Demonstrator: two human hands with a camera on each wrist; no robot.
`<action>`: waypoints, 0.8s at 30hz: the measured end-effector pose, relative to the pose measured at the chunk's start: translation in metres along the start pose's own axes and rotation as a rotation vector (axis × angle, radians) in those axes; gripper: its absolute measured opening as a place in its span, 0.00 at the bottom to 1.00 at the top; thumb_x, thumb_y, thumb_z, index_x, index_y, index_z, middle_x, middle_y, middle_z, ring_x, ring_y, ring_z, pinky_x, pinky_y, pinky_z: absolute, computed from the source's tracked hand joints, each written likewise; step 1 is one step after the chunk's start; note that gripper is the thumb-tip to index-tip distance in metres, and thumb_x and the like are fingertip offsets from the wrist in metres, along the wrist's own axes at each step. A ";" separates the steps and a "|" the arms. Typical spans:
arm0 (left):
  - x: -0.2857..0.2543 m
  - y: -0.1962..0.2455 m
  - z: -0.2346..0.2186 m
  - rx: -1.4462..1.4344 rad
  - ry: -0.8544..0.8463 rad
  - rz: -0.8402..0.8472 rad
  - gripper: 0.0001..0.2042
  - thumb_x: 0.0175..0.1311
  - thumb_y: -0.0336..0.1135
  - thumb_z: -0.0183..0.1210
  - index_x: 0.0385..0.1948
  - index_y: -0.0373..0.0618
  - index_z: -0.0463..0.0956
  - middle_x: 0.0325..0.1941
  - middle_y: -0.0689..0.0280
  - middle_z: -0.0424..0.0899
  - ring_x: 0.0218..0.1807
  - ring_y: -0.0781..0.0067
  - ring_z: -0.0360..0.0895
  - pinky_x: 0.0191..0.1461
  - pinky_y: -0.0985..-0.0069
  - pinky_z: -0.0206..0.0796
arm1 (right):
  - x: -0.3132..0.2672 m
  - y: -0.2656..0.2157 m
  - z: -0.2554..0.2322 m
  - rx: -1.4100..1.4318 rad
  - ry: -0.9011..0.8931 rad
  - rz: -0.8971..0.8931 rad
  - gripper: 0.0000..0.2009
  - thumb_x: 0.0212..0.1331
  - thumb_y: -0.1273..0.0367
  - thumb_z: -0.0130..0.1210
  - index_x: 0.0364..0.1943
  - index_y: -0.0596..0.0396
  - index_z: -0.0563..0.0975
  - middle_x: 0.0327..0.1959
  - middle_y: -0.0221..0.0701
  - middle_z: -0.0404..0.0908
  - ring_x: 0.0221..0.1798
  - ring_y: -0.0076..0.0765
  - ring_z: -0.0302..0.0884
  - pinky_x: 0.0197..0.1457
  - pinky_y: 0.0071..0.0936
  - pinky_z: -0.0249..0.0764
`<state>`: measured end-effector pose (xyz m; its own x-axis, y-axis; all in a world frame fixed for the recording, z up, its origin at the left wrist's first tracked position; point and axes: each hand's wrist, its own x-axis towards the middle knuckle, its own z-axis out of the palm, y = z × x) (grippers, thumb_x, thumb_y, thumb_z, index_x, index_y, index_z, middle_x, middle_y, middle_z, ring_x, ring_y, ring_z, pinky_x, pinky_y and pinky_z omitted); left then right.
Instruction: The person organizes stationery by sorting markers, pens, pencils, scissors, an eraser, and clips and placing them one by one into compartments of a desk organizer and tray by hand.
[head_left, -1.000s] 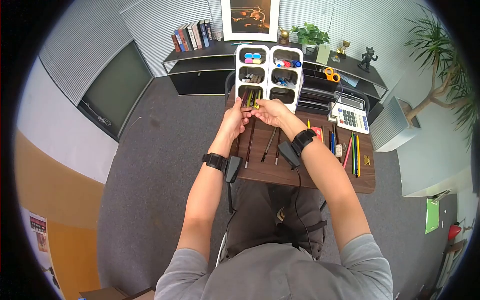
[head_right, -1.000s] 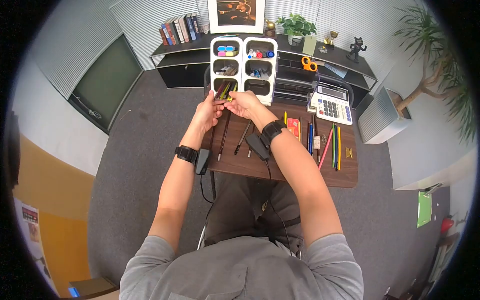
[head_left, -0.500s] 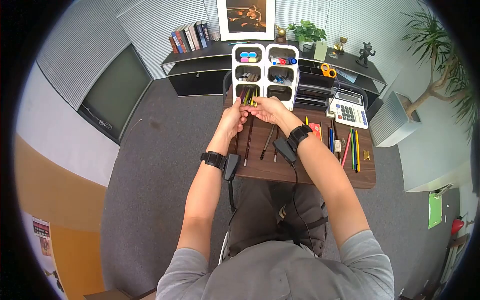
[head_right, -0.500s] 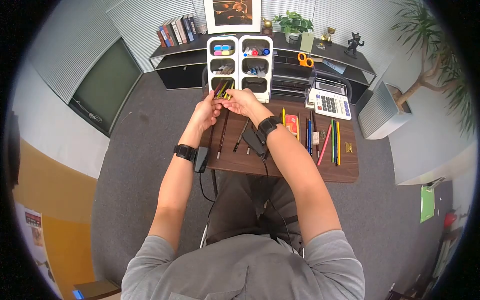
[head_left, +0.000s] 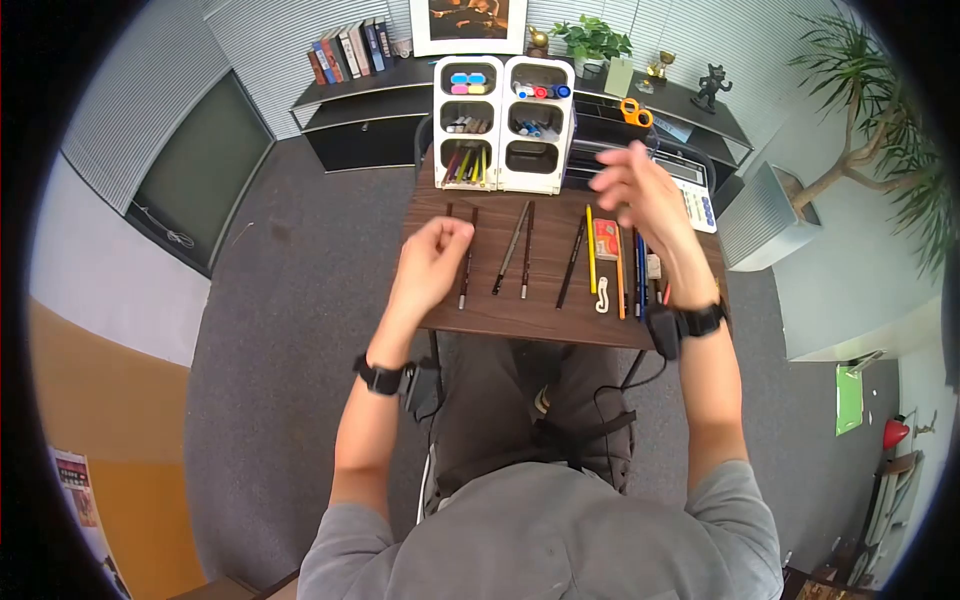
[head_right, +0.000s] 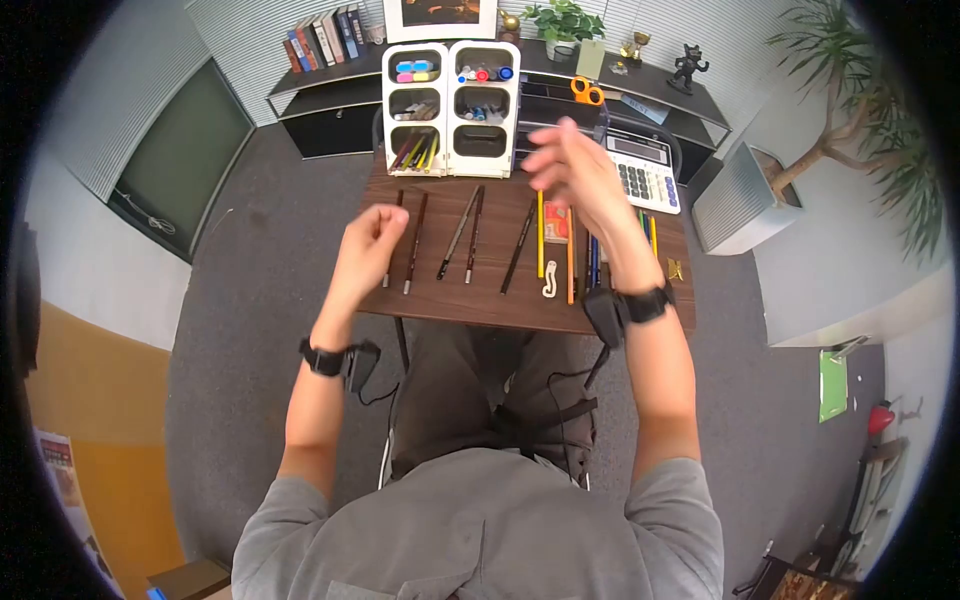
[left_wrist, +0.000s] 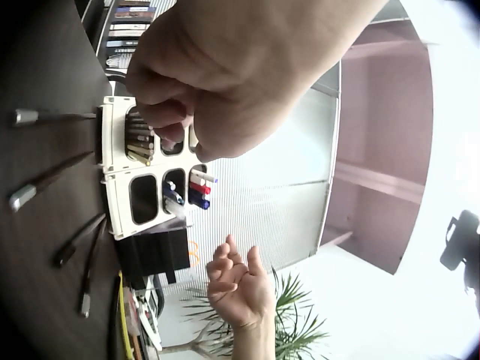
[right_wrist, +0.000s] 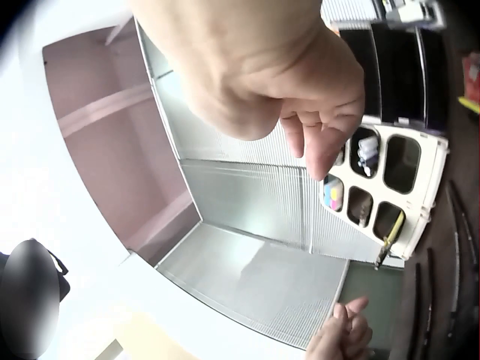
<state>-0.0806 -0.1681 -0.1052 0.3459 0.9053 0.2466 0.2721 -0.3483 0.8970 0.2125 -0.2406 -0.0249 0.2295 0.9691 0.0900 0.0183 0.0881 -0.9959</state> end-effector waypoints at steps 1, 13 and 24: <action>-0.012 0.002 0.005 0.003 -0.004 0.028 0.11 0.72 0.38 0.60 0.40 0.38 0.80 0.25 0.76 0.76 0.30 0.88 0.67 0.35 0.83 0.63 | -0.015 0.006 -0.018 -0.052 0.043 -0.066 0.20 0.77 0.52 0.44 0.50 0.52 0.78 0.33 0.25 0.83 0.29 0.16 0.76 0.25 0.12 0.64; -0.039 -0.014 0.072 0.206 -0.020 0.553 0.03 0.61 0.31 0.67 0.31 0.43 0.83 0.18 0.66 0.74 0.17 0.73 0.69 0.23 0.74 0.62 | -0.129 0.125 -0.099 -0.059 0.619 -0.134 0.09 0.73 0.64 0.55 0.37 0.54 0.77 0.21 0.19 0.73 0.19 0.10 0.64 0.20 0.13 0.58; -0.042 -0.017 0.077 0.228 -0.028 0.458 0.04 0.61 0.33 0.67 0.31 0.44 0.83 0.18 0.65 0.75 0.16 0.72 0.70 0.22 0.73 0.63 | -0.129 0.117 -0.063 -0.633 0.581 -0.087 0.10 0.64 0.65 0.63 0.31 0.57 0.80 0.18 0.25 0.76 0.21 0.18 0.71 0.27 0.22 0.67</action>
<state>-0.0308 -0.2187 -0.1589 0.4984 0.6415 0.5831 0.2752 -0.7549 0.5953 0.2465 -0.3696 -0.1532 0.6600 0.6787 0.3221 0.5582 -0.1562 -0.8149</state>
